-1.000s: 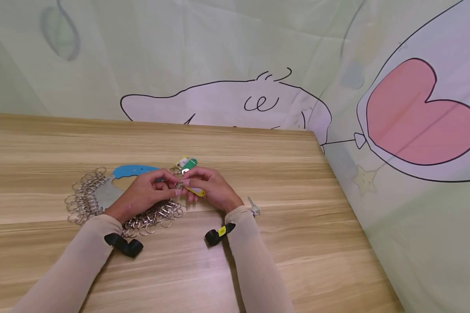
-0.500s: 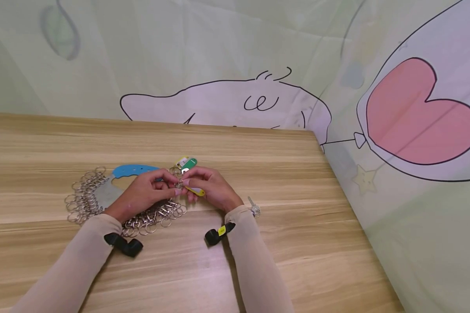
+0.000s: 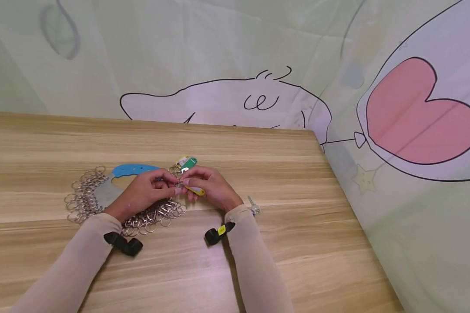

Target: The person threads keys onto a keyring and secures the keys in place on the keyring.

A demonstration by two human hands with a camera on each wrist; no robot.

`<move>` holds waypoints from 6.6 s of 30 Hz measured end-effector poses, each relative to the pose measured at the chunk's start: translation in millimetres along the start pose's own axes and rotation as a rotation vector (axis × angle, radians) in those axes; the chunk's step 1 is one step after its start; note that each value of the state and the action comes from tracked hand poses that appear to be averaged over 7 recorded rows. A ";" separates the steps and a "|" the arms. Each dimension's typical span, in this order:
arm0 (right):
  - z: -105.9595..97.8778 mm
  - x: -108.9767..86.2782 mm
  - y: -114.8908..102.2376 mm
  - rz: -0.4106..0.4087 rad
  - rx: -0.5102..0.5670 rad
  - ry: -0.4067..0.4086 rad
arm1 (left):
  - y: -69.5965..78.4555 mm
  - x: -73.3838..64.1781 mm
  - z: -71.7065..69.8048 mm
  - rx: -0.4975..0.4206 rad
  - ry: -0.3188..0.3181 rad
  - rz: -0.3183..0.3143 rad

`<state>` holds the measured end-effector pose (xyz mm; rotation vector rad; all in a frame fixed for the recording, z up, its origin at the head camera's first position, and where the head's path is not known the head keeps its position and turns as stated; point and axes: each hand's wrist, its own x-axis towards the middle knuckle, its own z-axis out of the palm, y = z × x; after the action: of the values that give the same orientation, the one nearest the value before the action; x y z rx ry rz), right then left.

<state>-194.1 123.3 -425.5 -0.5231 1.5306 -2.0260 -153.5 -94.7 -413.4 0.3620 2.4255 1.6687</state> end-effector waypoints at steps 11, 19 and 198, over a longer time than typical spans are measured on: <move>-0.7 0.5 1.0 -0.006 0.013 -0.007 | -0.5 0.9 -0.1 0.005 -0.007 -0.015; -0.9 0.3 0.6 -0.010 0.009 -0.015 | 1.2 0.8 0.0 0.017 -0.006 -0.022; -6.9 -45.0 -101.9 0.084 -0.919 0.193 | 18.7 -2.7 -12.6 0.187 -0.061 0.038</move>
<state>-182.3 177.9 -328.9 -0.5802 2.5302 -1.2356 -152.5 -100.3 -391.4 0.4803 2.5513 1.4258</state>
